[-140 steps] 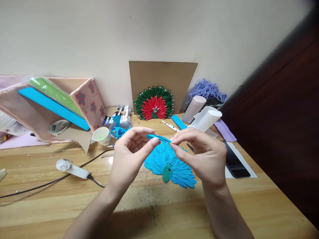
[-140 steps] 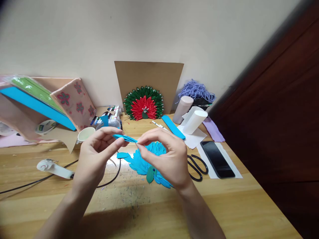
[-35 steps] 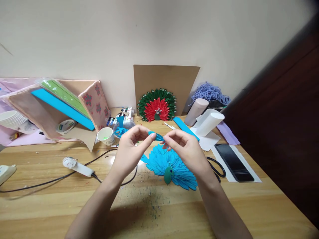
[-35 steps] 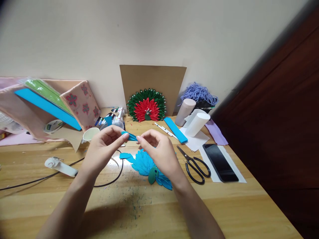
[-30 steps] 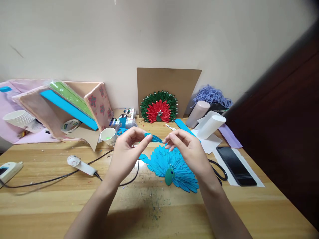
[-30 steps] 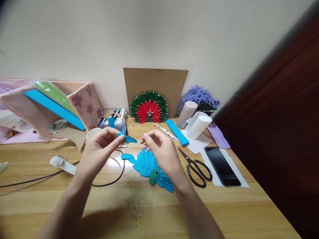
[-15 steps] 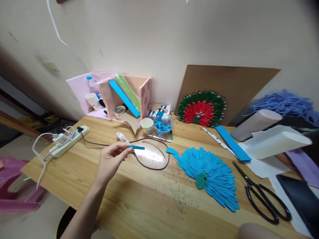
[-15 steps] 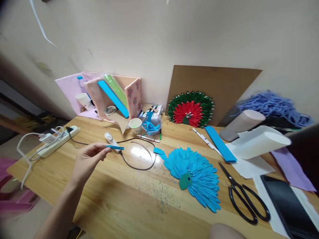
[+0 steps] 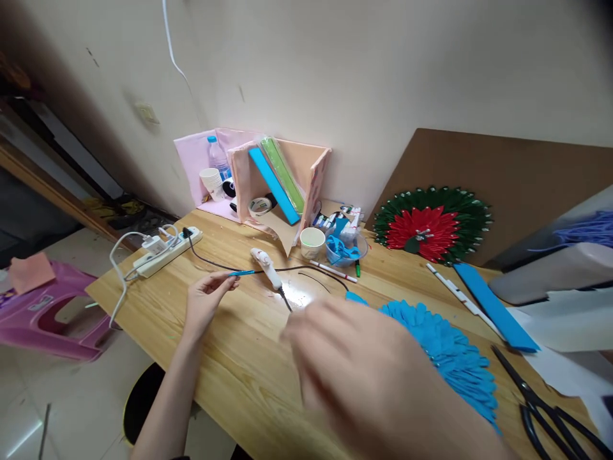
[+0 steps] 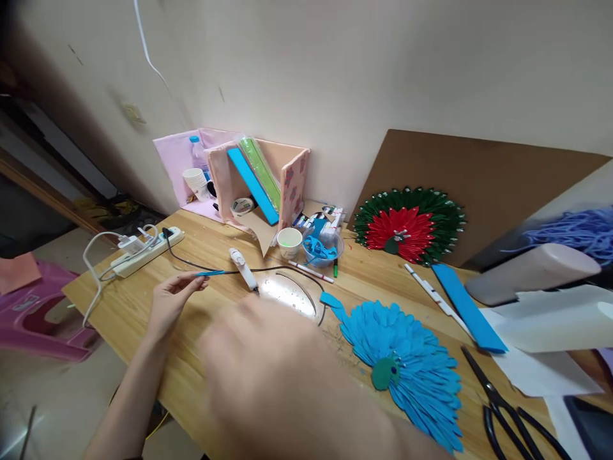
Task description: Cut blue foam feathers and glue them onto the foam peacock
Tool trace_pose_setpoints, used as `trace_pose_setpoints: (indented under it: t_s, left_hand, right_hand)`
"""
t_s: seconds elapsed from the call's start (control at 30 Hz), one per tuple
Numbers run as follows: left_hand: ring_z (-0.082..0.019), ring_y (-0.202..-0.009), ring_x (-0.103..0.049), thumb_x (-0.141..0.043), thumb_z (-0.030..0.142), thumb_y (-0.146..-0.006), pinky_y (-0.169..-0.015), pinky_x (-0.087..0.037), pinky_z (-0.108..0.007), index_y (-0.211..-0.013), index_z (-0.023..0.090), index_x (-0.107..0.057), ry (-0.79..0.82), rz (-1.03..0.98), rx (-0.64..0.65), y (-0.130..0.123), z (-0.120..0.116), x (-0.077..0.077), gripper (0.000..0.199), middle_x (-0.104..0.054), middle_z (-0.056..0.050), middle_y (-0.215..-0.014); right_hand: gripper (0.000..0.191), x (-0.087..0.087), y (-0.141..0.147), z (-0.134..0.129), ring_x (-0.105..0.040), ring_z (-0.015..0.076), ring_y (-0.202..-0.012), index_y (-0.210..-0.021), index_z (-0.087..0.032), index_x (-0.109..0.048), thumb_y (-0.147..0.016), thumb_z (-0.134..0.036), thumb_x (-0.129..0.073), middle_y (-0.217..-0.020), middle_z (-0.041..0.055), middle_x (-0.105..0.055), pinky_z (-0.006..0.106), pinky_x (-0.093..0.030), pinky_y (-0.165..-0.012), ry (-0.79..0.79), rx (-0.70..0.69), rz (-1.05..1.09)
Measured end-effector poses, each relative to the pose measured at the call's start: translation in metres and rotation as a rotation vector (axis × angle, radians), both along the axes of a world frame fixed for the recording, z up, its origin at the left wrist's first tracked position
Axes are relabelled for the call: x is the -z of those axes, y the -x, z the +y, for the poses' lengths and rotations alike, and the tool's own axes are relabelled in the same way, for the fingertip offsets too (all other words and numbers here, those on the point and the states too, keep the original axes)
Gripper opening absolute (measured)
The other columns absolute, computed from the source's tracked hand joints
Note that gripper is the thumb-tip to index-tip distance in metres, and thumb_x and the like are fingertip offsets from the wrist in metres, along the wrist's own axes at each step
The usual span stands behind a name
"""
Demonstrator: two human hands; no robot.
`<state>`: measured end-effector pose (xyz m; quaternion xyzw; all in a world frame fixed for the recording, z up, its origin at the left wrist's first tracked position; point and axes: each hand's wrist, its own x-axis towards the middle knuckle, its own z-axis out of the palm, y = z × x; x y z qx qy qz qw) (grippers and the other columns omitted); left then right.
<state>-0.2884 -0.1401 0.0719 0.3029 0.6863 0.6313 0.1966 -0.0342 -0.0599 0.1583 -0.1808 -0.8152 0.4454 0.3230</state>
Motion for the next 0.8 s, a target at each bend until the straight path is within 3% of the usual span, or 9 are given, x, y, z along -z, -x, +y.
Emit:
trace_pose_setpoints:
  t_s: [0.1, 0.2, 0.27, 0.33, 0.43, 0.57, 0.7, 0.8]
  left_hand:
    - [-0.014, -0.055, -0.063, -0.073, 0.036, -0.065, -0.055, -0.054, -0.026, -0.08, 0.013, -0.069, 0.032, 0.02, 0.011, 0.011, -0.001, 0.013, 0.028, -0.071, -0.008, -0.076]
    - [-0.014, -0.053, -0.062, -0.071, 0.037, -0.066, -0.053, -0.053, -0.024, -0.079, 0.013, -0.07, 0.065, 0.02, 0.05, 0.017, -0.003, 0.027, 0.027, -0.072, -0.008, -0.076]
    - [-0.015, -0.056, -0.064, -0.069, 0.036, -0.067, -0.054, -0.052, -0.025, -0.08, 0.013, -0.07, 0.08, 0.011, 0.078, 0.018, -0.005, 0.034, 0.026, -0.072, -0.008, -0.076]
    - [-0.014, -0.055, -0.063, -0.068, 0.032, -0.068, -0.053, -0.051, -0.023, -0.081, 0.013, -0.07, 0.085, 0.015, 0.096, 0.019, -0.006, 0.04, 0.023, -0.071, -0.007, -0.072]
    - [-0.011, -0.048, -0.058, -0.065, 0.026, -0.069, -0.047, -0.045, -0.02, -0.08, 0.013, -0.069, 0.079, 0.066, 0.104, 0.019, -0.007, 0.044, 0.018, -0.066, -0.002, -0.059]
    - [-0.01, -0.043, -0.054, -0.061, 0.023, -0.07, -0.043, -0.042, -0.019, -0.078, 0.013, -0.068, 0.109, 0.097, 0.131, 0.021, -0.006, 0.051, 0.014, -0.061, 0.001, -0.053]
    - [-0.013, -0.058, -0.063, -0.057, 0.024, -0.073, -0.057, -0.052, -0.023, -0.082, 0.013, -0.068, 0.112, 0.121, 0.126, 0.021, -0.004, 0.058, 0.017, -0.069, -0.005, -0.073]
    - [-0.016, -0.074, -0.066, -0.055, 0.025, -0.076, -0.069, -0.054, -0.027, -0.084, 0.014, -0.069, 0.119, 0.163, 0.116, 0.021, -0.003, 0.06, 0.02, -0.07, -0.008, -0.089]
  right_hand:
    - [0.015, 0.035, 0.044, 0.026, -0.057, 0.0224, -0.08, -0.084, -0.017, -0.061, -0.085, -0.025, -0.049, -0.083, 0.0101, -0.063, 0.033, -0.043, -0.07, -0.125, 0.136, -0.338]
    - [0.031, 0.084, 0.092, 0.049, -0.055, 0.0253, -0.096, -0.107, -0.012, -0.054, -0.082, -0.029, -0.052, -0.106, 0.0153, -0.059, 0.033, -0.041, -0.075, -0.138, 0.247, -0.455]
    - [0.041, 0.111, 0.116, 0.055, -0.056, 0.0241, -0.093, -0.114, -0.013, -0.051, -0.08, -0.034, -0.055, -0.104, 0.0134, -0.06, 0.03, -0.04, -0.073, -0.078, 0.215, -0.477]
    - [0.031, 0.128, 0.129, 0.055, -0.057, 0.0235, -0.089, -0.105, -0.014, -0.056, -0.079, -0.031, -0.054, -0.096, 0.0113, -0.063, 0.029, -0.039, -0.071, -0.071, 0.186, -0.525]
    - [0.018, 0.139, 0.132, 0.053, -0.056, 0.0227, -0.085, -0.091, -0.015, -0.06, -0.078, -0.022, -0.048, -0.087, 0.0091, -0.064, 0.028, -0.037, -0.07, -0.065, 0.161, -0.505]
    - [0.028, 0.142, 0.115, 0.051, -0.058, 0.0215, -0.081, -0.103, -0.015, -0.059, -0.082, -0.026, -0.043, -0.09, 0.0081, -0.065, 0.03, -0.042, -0.073, 0.128, 0.118, -0.275]
    - [0.035, 0.141, 0.091, 0.044, -0.058, 0.0234, -0.095, -0.108, -0.015, -0.059, -0.084, -0.037, -0.046, -0.105, 0.0095, -0.064, 0.035, -0.041, -0.086, 0.286, 0.073, -0.155]
    - [0.036, 0.14, 0.079, 0.035, -0.059, 0.0231, -0.094, -0.103, -0.014, -0.06, -0.084, -0.041, -0.047, -0.103, 0.0095, -0.065, 0.034, -0.043, -0.085, 0.37, 0.016, -0.157]
